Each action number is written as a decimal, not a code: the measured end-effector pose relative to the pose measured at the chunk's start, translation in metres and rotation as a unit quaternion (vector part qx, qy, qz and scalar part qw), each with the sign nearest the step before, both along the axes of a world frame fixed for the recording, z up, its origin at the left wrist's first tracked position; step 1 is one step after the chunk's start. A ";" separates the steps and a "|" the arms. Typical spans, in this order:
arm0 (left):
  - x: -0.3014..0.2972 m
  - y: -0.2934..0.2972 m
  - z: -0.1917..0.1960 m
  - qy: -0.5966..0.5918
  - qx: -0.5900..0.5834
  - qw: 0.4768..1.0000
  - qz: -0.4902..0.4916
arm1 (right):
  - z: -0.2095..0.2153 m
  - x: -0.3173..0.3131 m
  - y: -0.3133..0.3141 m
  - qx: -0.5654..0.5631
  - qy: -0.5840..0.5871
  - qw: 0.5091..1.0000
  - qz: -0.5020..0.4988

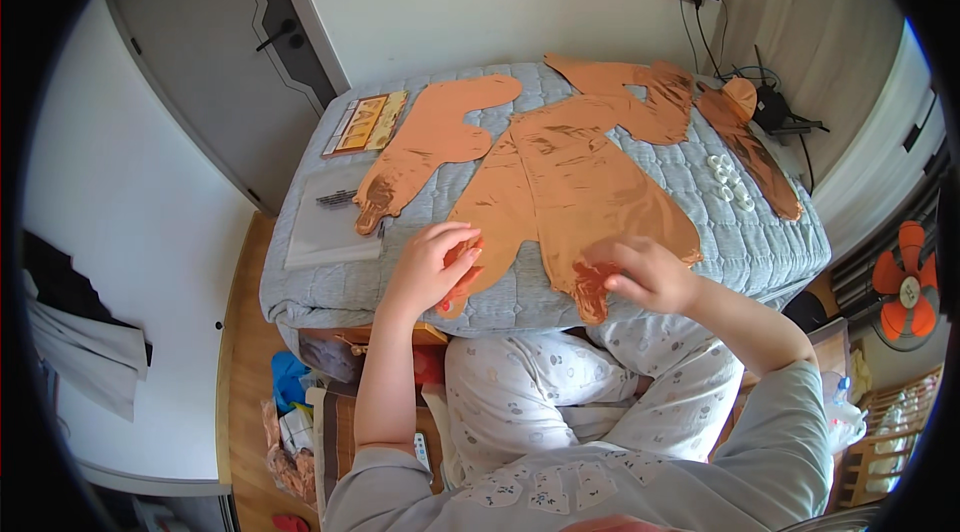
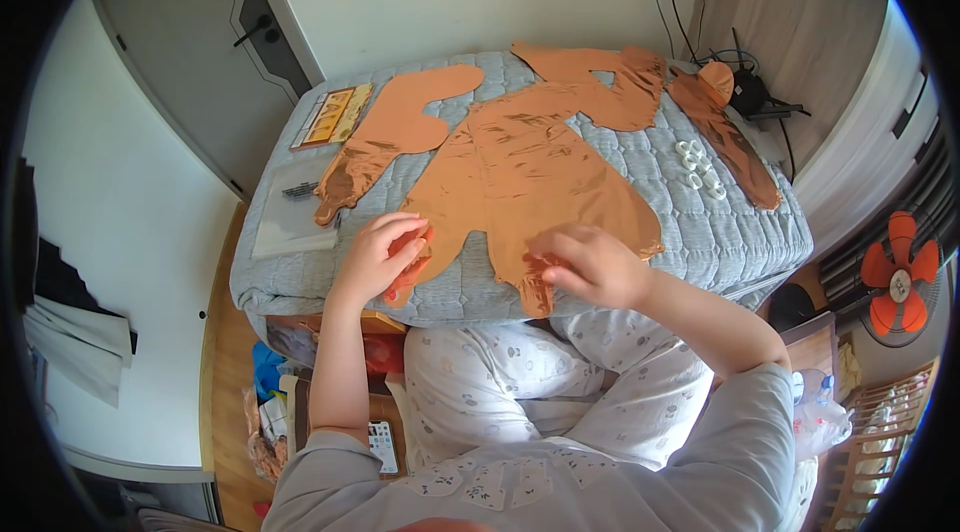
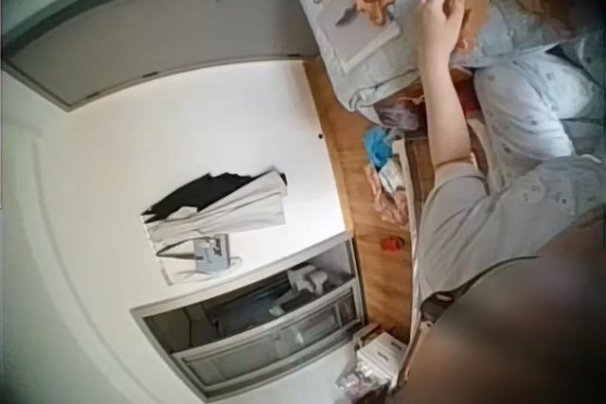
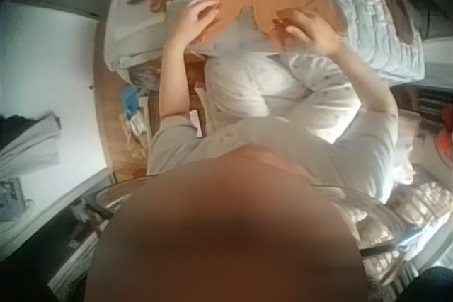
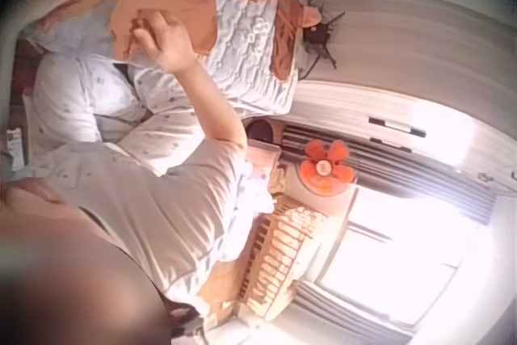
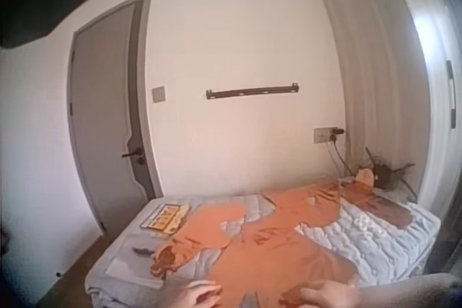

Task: The person spreads deflated foil balloons across a bed and then folds one of the foil balloons into a square by hand.

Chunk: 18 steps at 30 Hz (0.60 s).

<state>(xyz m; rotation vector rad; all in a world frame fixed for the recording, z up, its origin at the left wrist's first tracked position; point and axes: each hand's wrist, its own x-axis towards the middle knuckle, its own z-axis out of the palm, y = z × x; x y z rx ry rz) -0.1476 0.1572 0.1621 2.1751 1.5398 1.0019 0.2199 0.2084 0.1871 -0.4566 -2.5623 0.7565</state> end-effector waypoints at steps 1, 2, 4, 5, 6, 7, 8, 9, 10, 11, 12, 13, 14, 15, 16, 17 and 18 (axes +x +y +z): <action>0.000 0.000 0.000 0.002 -0.001 1.000 -0.001 | 0.000 -0.003 0.003 0.019 -0.023 0.997 -0.068; 0.000 0.000 -0.001 -0.005 -0.001 1.000 0.004 | 0.001 -0.004 0.006 0.037 -0.046 0.989 -0.135; 0.001 0.000 -0.002 -0.011 -0.001 1.000 0.007 | -0.012 -0.001 0.016 0.087 -0.058 0.980 -0.172; 0.001 0.000 -0.003 -0.032 -0.005 0.999 -0.010 | -0.016 0.001 0.020 0.137 -0.071 0.966 -0.207; 0.000 -0.001 -0.005 -0.054 -0.010 0.998 -0.025 | -0.017 0.002 0.022 0.136 -0.071 0.966 -0.206; -0.002 0.000 -0.007 -0.053 -0.011 0.998 -0.025 | -0.017 0.003 0.023 0.142 -0.087 0.962 -0.219; -0.004 0.001 -0.009 -0.082 -0.018 0.996 -0.038 | -0.018 0.003 0.024 0.147 -0.103 0.956 -0.231; -0.006 0.001 -0.010 -0.110 -0.025 0.992 -0.051 | -0.016 0.003 0.022 0.146 -0.103 0.957 -0.230; -0.007 0.001 -0.011 -0.110 -0.027 0.992 -0.050 | -0.012 0.004 0.019 0.141 -0.110 0.956 -0.232; -0.008 0.002 -0.011 -0.131 -0.045 0.989 -0.047 | -0.010 0.005 0.017 0.136 -0.116 0.955 -0.235; -0.009 0.002 -0.010 -0.150 -0.063 0.986 -0.046 | -0.011 0.005 0.017 0.135 -0.116 0.955 -0.235; -0.011 0.002 -0.011 -0.150 -0.064 0.985 -0.046 | -0.012 0.006 0.017 0.132 -0.116 0.956 -0.235; -0.013 0.003 -0.013 -0.151 -0.059 0.985 -0.051 | -0.012 0.006 0.016 0.128 -0.115 0.957 -0.235; -0.015 0.005 -0.015 -0.152 -0.054 0.985 -0.057 | -0.013 0.006 0.017 0.127 -0.116 0.956 -0.236; -0.015 0.006 -0.017 -0.152 -0.055 0.985 -0.058 | -0.015 0.006 0.017 0.130 -0.115 0.956 -0.236; -0.016 0.006 -0.018 -0.176 -0.066 0.981 -0.054 | -0.016 0.005 0.017 0.133 -0.114 0.956 -0.237; -0.016 0.005 -0.019 -0.199 -0.078 0.976 -0.049 | -0.016 0.004 0.017 0.132 -0.115 0.955 -0.238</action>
